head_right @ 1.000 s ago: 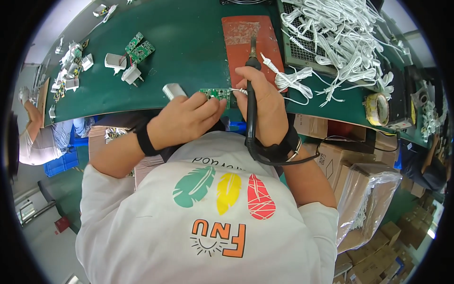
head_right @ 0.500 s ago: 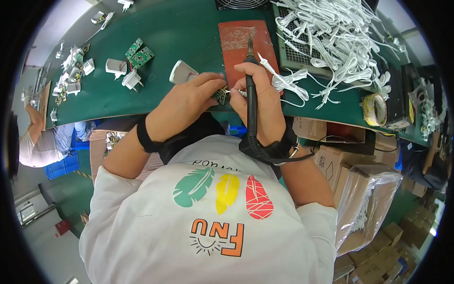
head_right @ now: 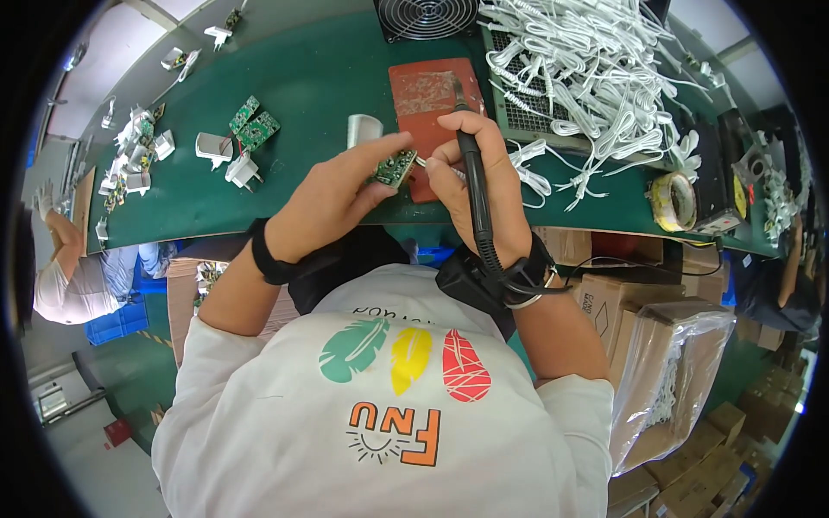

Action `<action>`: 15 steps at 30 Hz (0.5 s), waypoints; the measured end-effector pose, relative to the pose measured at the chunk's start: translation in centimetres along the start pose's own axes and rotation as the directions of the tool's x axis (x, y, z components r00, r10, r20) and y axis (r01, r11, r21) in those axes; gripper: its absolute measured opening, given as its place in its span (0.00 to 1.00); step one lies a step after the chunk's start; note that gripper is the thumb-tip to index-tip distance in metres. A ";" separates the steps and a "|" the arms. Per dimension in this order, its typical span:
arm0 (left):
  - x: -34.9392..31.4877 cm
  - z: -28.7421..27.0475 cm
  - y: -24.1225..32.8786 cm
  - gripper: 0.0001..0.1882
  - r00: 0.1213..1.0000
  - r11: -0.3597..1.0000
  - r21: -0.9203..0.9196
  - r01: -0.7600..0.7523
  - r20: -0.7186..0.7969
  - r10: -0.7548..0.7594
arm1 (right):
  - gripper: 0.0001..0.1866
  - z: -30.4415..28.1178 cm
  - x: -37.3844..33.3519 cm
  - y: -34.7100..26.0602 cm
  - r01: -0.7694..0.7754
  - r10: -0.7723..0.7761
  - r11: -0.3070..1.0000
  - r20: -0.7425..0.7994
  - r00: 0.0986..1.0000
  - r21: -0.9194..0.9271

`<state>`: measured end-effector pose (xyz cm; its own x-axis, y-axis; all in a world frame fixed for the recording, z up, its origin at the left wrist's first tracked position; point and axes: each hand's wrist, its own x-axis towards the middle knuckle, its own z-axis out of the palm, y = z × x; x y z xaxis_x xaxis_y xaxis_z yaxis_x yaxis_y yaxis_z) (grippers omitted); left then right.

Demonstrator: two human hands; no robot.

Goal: Solder wires onto small electronic circuit boards at a manufacturing station.

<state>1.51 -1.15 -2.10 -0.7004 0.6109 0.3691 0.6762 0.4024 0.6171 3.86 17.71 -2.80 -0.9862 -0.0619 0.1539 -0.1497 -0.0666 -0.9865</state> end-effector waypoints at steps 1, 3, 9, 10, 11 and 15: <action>0.2 -0.5 -0.1 0.22 0.999 0.995 -0.090 0.035 0.037 -0.032 | 0.21 -0.1 0.0 -0.2 0.002 -0.002 1.000 0.008 1.000 -0.012; 0.7 -1.4 0.0 0.21 0.996 0.982 -0.175 0.067 0.074 -0.055 | 0.21 -0.4 0.1 -0.4 0.006 -0.005 0.999 0.023 1.000 -0.037; 1.5 -2.0 0.1 0.16 0.949 0.893 -0.370 0.256 0.270 -0.161 | 0.22 -0.6 0.4 -1.1 -0.023 0.023 0.999 0.007 1.000 0.038; 1.5 -2.0 0.0 0.15 0.949 0.876 -0.406 0.261 0.274 -0.156 | 0.22 -0.5 0.4 -1.4 -0.045 0.045 0.997 0.005 0.999 0.061; 1.5 -1.9 0.0 0.15 0.949 0.876 -0.406 0.261 0.274 -0.156 | 0.23 -0.6 0.4 -1.5 -0.068 0.068 0.994 0.004 0.998 0.085; 1.5 -1.7 0.0 0.15 0.951 0.846 -0.463 0.266 0.272 -0.150 | 0.22 -0.7 0.6 -1.5 -0.089 0.089 0.994 0.006 0.996 0.065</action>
<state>0.05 -1.38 -0.40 -0.7050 0.7059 0.0693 0.2801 0.1872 0.9416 3.39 18.42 -1.29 -0.9951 -0.0740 0.0657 -0.0561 -0.1255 -0.9905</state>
